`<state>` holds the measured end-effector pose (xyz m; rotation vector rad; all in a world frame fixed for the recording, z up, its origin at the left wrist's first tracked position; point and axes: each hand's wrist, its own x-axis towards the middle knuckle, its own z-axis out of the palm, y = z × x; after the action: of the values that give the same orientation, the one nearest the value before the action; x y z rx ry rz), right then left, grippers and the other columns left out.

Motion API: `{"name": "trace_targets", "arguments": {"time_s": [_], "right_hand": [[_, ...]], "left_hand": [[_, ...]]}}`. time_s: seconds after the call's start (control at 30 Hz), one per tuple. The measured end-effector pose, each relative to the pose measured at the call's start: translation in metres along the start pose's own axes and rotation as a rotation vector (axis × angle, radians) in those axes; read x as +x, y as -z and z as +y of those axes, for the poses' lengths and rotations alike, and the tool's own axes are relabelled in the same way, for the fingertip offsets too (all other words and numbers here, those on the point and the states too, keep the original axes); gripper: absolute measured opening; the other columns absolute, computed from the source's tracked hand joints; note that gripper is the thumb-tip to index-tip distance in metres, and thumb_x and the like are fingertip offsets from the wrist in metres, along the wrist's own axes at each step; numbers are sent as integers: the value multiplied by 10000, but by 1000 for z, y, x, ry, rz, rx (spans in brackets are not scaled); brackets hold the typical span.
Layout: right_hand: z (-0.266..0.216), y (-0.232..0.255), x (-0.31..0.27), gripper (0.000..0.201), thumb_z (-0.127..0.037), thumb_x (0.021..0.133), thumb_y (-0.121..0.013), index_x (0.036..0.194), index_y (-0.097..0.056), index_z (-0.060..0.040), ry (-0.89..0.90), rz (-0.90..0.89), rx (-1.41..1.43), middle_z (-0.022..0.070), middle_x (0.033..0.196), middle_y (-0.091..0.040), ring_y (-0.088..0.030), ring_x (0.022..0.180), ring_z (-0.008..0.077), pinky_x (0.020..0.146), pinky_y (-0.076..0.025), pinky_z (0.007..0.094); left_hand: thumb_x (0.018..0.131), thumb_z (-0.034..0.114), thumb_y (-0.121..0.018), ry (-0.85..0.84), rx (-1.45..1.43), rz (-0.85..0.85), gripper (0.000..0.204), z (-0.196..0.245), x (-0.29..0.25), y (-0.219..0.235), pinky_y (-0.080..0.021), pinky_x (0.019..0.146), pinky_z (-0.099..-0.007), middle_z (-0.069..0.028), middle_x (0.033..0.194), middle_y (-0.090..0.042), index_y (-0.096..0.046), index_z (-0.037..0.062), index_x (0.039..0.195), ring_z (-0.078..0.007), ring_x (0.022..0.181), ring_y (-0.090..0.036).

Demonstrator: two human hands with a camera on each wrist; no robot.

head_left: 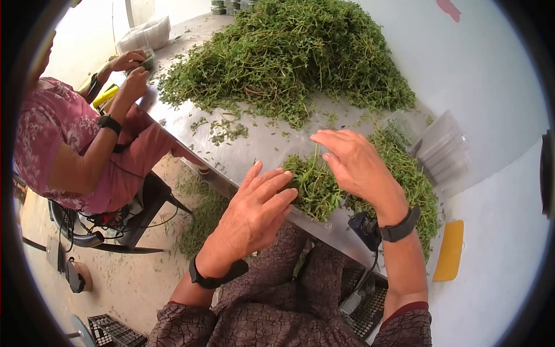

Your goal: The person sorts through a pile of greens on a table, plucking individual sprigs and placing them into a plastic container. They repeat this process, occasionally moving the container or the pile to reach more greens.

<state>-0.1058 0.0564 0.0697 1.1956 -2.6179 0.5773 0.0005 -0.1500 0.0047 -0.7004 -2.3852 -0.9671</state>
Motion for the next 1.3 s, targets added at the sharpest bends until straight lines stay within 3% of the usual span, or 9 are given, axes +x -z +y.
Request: {"name": "trace_targets", "arguments": {"time_s": [0.13,0.3,0.43,0.63,0.93,1.03,1.1,1.23,1.3], "right_hand": [[8,-6,2,326,1,818,-630,1143,-648,11,-7,-64,-1,190,1173,-671,-612,1066,381,941,-482,443],[16,-14,7,283,25,806,-607,1074,-694,-3,89,100,-23,176,1126,-687,-624,1039,373,921,-496,465],[20,-16,11,286,21,795,-597,1058,-705,-12,82,27,-15,177,1113,-693,-624,1047,379,908,-504,462],[25,-10,12,157,-9,787,-620,902,-724,-35,-42,-55,-25,139,853,-686,-630,879,346,788,-511,449],[-2,14,1,53,-40,811,-650,832,-690,-13,-58,195,9,131,788,-655,-626,777,323,686,-496,420],[-6,13,-7,68,-36,831,-640,858,-692,-1,-151,254,123,126,791,-671,-637,707,269,636,-493,374],[-12,13,-13,88,-35,849,-631,886,-701,3,-306,299,391,110,795,-679,-625,665,189,615,-482,327],[-20,15,-23,105,-36,884,-616,919,-701,15,-285,328,369,75,816,-689,-612,699,125,643,-489,284],[-27,21,-28,115,-37,908,-607,941,-690,36,-364,448,686,63,850,-704,-624,739,109,672,-504,259]], "left_hand": [[762,-45,-683,-2,7,-2,351,-1,-3,1,-335,1145,-552,-146,1315,-597,-670,39,1102,-335,1280,-537],[766,-36,-702,-22,0,3,334,-3,-5,-3,-374,1122,-541,-160,1290,-601,-671,33,1092,-347,1272,-539],[763,-37,-707,-35,-1,4,333,-2,-5,-3,-391,1111,-533,-165,1279,-602,-670,31,1087,-351,1267,-540],[761,-43,-704,-37,-1,4,327,-2,-5,-3,-397,1108,-530,-164,1276,-603,-668,28,1079,-352,1259,-546],[760,-49,-695,-27,-11,24,330,-1,-4,-5,-394,1114,-533,-162,1271,-609,-665,27,1080,-353,1258,-549],[759,-51,-694,-25,-18,27,330,-2,-5,-6,-395,1113,-533,-163,1268,-612,-664,24,1079,-353,1258,-550],[758,-49,-698,-16,-33,29,319,-3,-5,-6,-394,1114,-532,-161,1265,-616,-668,21,1068,-349,1262,-549],[761,-50,-699,-19,-35,50,300,-4,-4,-6,-391,1117,-532,-156,1253,-627,-673,19,1052,-343,1246,-565],[771,-53,-696,-24,-82,95,265,-3,-6,-5,-400,1108,-523,-146,1199,-659,-682,17,1027,-345,1199,-600]]}}
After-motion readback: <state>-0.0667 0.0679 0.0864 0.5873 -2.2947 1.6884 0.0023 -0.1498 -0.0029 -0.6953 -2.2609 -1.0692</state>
